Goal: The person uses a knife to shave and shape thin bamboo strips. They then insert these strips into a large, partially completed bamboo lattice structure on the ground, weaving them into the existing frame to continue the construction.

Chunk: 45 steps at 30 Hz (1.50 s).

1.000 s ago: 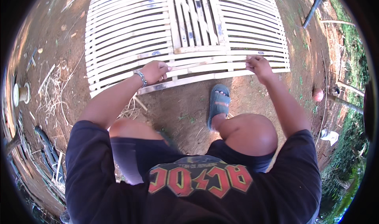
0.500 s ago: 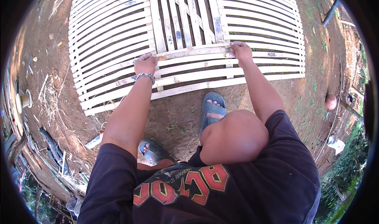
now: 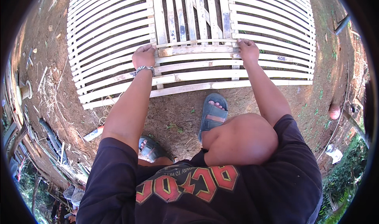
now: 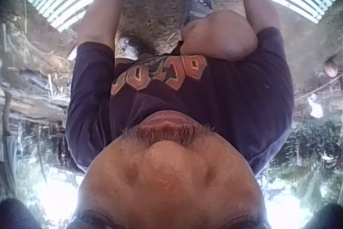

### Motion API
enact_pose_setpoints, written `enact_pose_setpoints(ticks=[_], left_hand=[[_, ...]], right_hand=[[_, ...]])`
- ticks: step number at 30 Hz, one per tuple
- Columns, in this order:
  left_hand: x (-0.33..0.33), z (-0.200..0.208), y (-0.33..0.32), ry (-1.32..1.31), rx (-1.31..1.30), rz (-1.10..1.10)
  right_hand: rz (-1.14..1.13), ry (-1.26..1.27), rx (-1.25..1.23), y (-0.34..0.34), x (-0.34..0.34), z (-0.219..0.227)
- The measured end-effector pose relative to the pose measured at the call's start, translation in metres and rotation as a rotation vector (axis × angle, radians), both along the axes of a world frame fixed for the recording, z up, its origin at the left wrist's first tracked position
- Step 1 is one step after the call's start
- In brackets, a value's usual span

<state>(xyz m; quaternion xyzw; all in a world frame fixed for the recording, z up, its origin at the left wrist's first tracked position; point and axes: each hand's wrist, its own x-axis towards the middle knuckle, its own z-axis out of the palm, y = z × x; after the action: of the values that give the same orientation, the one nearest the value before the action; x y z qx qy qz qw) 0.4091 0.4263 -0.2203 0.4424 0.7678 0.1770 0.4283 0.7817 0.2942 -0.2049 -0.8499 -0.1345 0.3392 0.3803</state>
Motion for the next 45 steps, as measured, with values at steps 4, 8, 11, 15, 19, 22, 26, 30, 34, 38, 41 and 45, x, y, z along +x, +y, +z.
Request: enact_pose_setpoints(ticks=[4, 8, 11, 15, 19, 22, 26, 30, 34, 38, 41, 45], left_hand=[[0.012, 0.021, -0.001, 0.089, 0.005, -0.088], [0.007, 0.018, 0.001, 0.102, 0.041, -0.127], [0.004, 0.015, 0.002, 0.118, 0.047, -0.145], [0.005, 0.022, 0.002, 0.057, -0.019, -0.122], [0.004, 0.026, 0.003, 0.047, -0.016, -0.169], [0.003, 0.026, 0.004, 0.059, -0.015, -0.185], [0.001, 0.024, 0.01, 0.011, -0.053, -0.199], [-0.012, 0.011, 0.019, 0.129, -0.021, -0.306], [-0.009, 0.023, 0.027, 0.225, -0.074, -0.418], [-0.005, 0.034, 0.032, 0.276, -0.143, -0.443], [-0.006, 0.036, 0.027, 0.208, -0.132, -0.422], [-0.013, 0.024, 0.026, 0.16, -0.101, -0.383]], right_hand=[[-0.037, -0.02, 0.007, -0.005, 0.002, -0.002], [-0.026, -0.037, -0.018, -0.001, 0.0, -0.002], [-0.04, -0.031, -0.051, 0.001, -0.002, 0.004], [-0.005, 0.001, -0.051, -0.001, 0.003, 0.004], [-0.027, 0.102, -0.025, -0.001, 0.01, 0.001], [0.003, 0.107, -0.034, 0.001, 0.01, 0.004], [0.011, 0.099, -0.062, -0.001, 0.014, 0.003], [0.039, 0.137, -0.06, 0.001, 0.014, 0.008], [0.181, 0.073, -0.112, 0.001, 0.026, 0.011], [0.271, 0.031, -0.206, 0.004, 0.036, 0.012], [0.269, -0.094, -0.236, 0.002, 0.03, 0.007], [0.287, -0.152, -0.215, 0.001, 0.029, 0.002]])
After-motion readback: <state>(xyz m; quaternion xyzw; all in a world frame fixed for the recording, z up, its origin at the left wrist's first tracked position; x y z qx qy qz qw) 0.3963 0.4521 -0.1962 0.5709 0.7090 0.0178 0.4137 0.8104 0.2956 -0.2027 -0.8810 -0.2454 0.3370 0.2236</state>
